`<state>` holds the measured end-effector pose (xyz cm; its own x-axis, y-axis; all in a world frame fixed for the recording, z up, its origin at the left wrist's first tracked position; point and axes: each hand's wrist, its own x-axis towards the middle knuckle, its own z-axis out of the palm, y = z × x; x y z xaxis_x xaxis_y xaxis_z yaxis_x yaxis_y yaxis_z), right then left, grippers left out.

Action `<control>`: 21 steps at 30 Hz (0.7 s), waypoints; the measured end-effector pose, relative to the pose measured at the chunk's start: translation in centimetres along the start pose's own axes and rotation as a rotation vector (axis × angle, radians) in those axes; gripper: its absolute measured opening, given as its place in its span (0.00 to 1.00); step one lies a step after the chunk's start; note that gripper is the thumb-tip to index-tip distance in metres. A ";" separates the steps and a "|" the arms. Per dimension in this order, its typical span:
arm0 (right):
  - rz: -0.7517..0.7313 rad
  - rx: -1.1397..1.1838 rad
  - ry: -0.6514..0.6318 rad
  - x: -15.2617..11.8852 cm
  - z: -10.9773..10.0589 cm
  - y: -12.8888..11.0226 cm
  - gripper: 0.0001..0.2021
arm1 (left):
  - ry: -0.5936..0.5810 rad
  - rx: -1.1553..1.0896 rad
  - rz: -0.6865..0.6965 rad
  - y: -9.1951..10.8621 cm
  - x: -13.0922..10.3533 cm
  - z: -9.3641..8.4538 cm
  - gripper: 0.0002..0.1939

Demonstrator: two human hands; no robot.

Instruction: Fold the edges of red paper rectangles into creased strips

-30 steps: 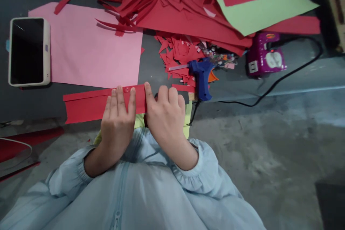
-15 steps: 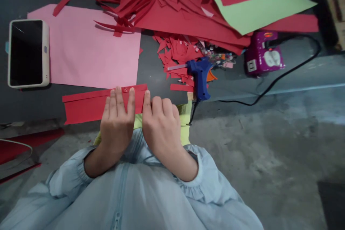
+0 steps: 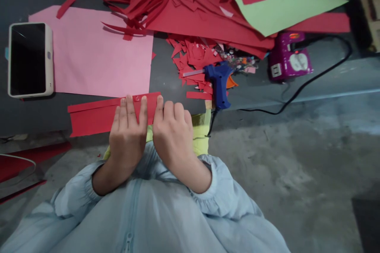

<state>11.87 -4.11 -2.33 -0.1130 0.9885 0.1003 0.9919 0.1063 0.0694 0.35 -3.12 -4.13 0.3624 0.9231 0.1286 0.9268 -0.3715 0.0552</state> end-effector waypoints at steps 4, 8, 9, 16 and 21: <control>0.001 0.010 -0.009 -0.4 0.1 -0.3 0.21 | 0.040 0.064 0.018 0.0 0.0 0.0 0.25; 0.007 -0.010 -0.024 -0.8 0.1 -0.5 0.21 | 0.027 0.055 0.026 0.0 0.0 -0.2 0.25; 0.008 -0.018 -0.030 -0.9 0.0 -0.5 0.21 | 0.022 0.054 0.030 0.0 0.0 -0.3 0.25; 0.009 -0.016 -0.007 -0.8 -0.4 -0.2 0.20 | 0.000 -0.014 0.000 0.1 0.1 -0.3 0.25; -0.007 -0.017 0.042 -0.4 -0.1 -0.2 0.20 | 0.019 -0.028 0.008 0.0 0.1 -0.1 0.24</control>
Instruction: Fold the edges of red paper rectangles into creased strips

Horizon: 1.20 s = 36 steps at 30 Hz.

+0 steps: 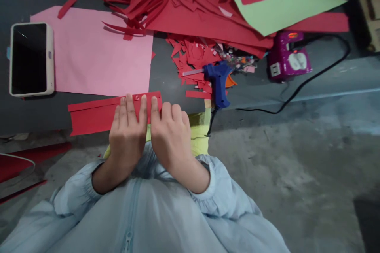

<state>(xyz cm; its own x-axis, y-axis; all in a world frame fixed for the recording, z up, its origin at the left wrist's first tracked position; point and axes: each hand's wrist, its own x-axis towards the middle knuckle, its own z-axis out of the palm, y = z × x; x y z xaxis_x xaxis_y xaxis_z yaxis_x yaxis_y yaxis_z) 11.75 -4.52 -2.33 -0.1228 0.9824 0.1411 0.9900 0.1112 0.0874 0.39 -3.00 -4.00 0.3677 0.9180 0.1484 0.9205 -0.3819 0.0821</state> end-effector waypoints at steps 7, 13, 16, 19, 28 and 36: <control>0.037 -0.022 -0.015 0.3 0.5 -0.8 0.21 | 0.009 0.043 0.022 -0.2 -0.1 -0.1 0.25; 0.079 -0.013 -0.053 0.4 0.4 -0.9 0.21 | 0.016 0.038 0.014 0.0 0.0 0.1 0.24; 0.074 -0.008 -0.073 0.5 0.3 -0.9 0.21 | -0.009 0.007 0.002 0.0 -0.2 0.2 0.25; 0.074 -0.019 -0.081 0.6 0.3 -1.0 0.21 | -0.018 -0.020 0.026 -0.4 -0.6 0.0 0.26; 0.042 -0.004 -0.137 0.9 -0.4 -0.4 0.23 | 0.003 -0.062 0.116 -2.7 -1.5 -0.3 0.29; -0.015 0.106 -0.262 2.5 -0.9 -0.8 0.27 | 0.013 -0.028 0.109 -2.5 -1.2 -0.2 0.27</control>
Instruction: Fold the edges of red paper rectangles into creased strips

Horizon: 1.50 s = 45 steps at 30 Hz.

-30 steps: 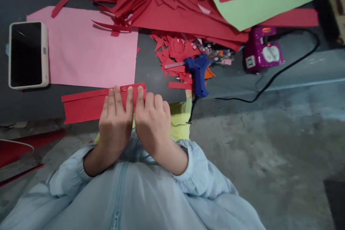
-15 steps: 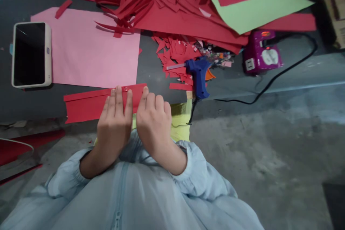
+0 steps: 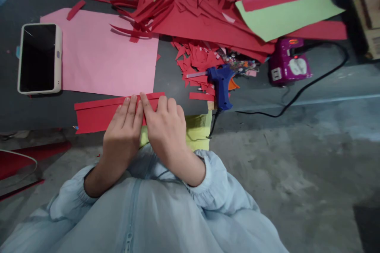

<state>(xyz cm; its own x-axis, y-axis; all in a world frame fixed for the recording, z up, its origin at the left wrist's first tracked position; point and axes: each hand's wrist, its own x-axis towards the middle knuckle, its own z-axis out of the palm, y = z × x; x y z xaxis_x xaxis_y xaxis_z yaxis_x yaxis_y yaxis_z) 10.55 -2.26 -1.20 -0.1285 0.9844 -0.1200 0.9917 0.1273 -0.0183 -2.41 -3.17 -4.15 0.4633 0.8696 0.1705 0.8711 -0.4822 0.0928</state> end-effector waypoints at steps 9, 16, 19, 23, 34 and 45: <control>-0.014 0.023 0.025 -0.1 0.7 0.5 0.27 | -0.065 -0.030 0.046 -0.9 0.3 -0.7 0.29; -0.009 -0.005 0.078 -0.2 0.6 0.1 0.25 | -0.085 0.020 0.071 -1.0 0.9 -1.3 0.27; 0.018 -0.010 0.107 -0.3 0.7 0.1 0.24 | -0.079 0.020 0.062 -0.7 1.1 -1.3 0.25; 0.085 -0.028 0.132 -0.8 1.0 0.6 0.24 | -0.074 0.013 0.005 -0.1 0.8 -0.9 0.24; 0.138 -0.096 0.191 -1.3 1.7 0.9 0.25 | -0.027 0.014 -0.141 -0.8 -0.6 -0.8 0.25; 0.094 -0.038 0.070 -1.3 1.0 2.1 0.28 | 0.038 0.047 -0.144 -1.7 -1.5 -0.3 0.28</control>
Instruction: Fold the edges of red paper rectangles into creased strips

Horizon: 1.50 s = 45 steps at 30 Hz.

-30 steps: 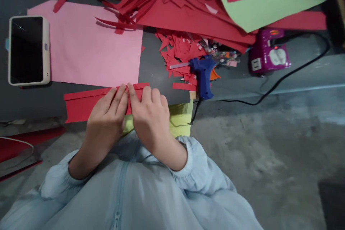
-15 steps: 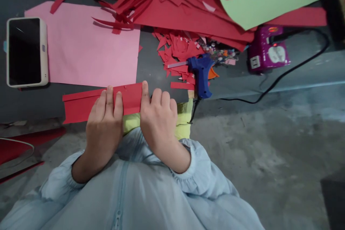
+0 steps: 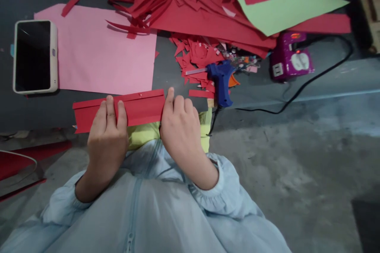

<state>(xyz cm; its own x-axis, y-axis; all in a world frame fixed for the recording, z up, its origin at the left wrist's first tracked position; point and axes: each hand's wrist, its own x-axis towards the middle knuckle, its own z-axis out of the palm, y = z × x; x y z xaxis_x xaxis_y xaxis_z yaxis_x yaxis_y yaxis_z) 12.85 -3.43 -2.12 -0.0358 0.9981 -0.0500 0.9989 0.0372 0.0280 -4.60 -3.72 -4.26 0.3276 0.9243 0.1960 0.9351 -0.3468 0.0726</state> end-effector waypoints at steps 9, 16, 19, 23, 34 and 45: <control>-0.104 0.051 0.067 0.5 -0.6 -2.7 0.29 | 0.029 0.002 0.012 0.0 -0.1 0.0 0.26; -0.131 0.041 -0.078 1.5 -0.6 -3.8 0.29 | -0.043 -0.014 0.045 0.1 0.3 -0.8 0.26; -0.144 0.050 -0.077 1.4 -0.8 -3.6 0.28 | -0.044 -0.082 0.106 0.3 0.8 -0.8 0.28; -0.088 0.009 -0.033 0.9 -0.6 -3.2 0.27 | -0.071 -0.081 0.099 0.6 1.1 -0.7 0.27; -0.002 -0.022 0.057 0.3 0.3 -2.7 0.26 | -0.085 -0.052 0.177 1.7 1.6 -0.2 0.29; 0.010 -0.056 0.031 0.2 0.1 -2.8 0.26 | -0.072 0.032 0.076 2.1 1.2 -0.3 0.26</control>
<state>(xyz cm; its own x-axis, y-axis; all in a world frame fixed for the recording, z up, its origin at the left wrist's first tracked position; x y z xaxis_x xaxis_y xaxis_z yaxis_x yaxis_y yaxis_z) 10.01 -3.32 -2.30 -0.0272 0.9995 -0.0188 0.9960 0.0286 0.0845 -2.23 -3.39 -3.56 0.4051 0.9052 0.1287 0.9109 -0.4117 0.0286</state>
